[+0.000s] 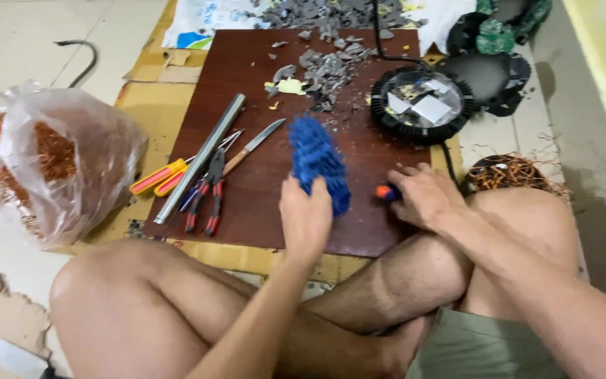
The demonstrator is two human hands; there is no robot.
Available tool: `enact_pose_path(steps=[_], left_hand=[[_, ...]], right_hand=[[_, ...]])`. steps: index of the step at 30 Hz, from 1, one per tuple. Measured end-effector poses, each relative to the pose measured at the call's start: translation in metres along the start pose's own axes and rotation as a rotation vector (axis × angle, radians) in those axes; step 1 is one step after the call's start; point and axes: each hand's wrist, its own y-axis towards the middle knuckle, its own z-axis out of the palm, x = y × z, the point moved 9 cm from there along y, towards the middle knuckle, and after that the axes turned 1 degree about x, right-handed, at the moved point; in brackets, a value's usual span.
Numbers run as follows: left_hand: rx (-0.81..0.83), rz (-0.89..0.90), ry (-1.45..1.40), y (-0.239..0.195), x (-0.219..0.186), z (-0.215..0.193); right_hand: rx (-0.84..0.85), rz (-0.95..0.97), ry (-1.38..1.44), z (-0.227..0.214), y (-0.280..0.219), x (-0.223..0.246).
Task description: The person sits on the floor and uses pliers to strip insulation from copper wires. They then use a blue cloth to wipe the wooden work surface and a disassembled motor component.
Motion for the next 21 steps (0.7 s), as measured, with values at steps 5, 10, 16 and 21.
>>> enact_pose_path(steps=[5, 10, 16, 21], left_hand=[[0.122, -0.069, 0.120, -0.038, 0.004, -0.008], [0.228, -0.015, 0.211, -0.034, -0.010, 0.019], [0.593, 0.171, 0.224, -0.043, -0.041, 0.087], [0.639, 0.080, 0.250, -0.025, -0.021, 0.049]], right_hand=[[0.165, 0.182, -0.030, 0.116, 0.059, -0.083], [0.056, 0.254, 0.065, 0.047, 0.018, -0.053], [0.238, 0.452, 1.122, -0.041, -0.042, 0.011], [-0.051, 0.591, 0.392, 0.013, 0.015, -0.114]])
